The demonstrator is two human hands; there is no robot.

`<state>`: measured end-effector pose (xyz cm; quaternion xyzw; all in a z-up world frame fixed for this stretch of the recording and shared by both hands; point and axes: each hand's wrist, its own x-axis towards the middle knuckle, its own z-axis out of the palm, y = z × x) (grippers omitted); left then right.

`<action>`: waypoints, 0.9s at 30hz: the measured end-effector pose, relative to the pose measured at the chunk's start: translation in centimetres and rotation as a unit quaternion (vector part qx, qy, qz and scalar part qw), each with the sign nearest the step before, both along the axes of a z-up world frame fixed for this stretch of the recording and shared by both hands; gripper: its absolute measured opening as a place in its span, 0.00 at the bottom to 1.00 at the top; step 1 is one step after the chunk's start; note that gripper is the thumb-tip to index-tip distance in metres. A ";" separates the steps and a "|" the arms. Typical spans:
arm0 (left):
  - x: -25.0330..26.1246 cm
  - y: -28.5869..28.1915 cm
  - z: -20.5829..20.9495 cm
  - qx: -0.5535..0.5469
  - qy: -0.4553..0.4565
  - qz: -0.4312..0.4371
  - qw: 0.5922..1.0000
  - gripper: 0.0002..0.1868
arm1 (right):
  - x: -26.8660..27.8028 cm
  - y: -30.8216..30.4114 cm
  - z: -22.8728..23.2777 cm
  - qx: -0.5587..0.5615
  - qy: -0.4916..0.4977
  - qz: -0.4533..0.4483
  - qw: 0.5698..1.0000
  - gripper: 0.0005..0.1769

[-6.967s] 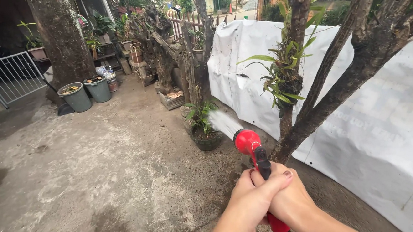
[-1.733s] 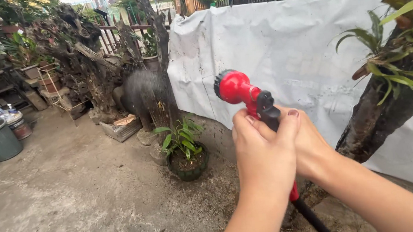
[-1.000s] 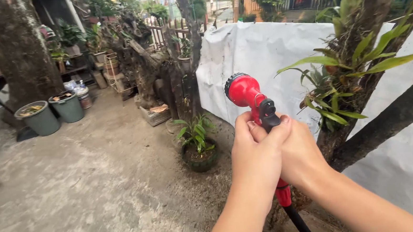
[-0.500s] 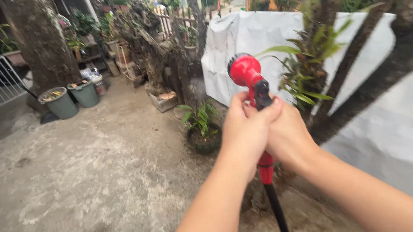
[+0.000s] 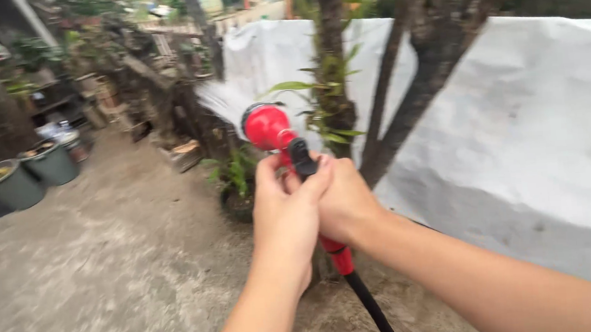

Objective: Watering plants and a decorative tree stump in an outdoor garden using a spray nozzle.

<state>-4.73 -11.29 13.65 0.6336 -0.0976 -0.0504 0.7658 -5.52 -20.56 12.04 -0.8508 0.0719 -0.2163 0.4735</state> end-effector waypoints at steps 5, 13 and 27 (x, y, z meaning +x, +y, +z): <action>-0.3 -2.6 0.6 -0.032 -0.005 -0.019 0.999 0.28 | -1.4 -2.3 2.1 0.004 0.003 0.013 1.000 0.16; -0.4 -4.1 2.7 0.005 -0.043 -0.003 0.999 0.30 | -1.4 -3.6 3.2 0.051 -0.068 0.027 0.996 0.16; 0.4 1.0 3.1 -0.064 -0.040 -0.015 0.997 0.28 | -0.2 1.6 3.9 0.032 -0.075 0.021 0.996 0.15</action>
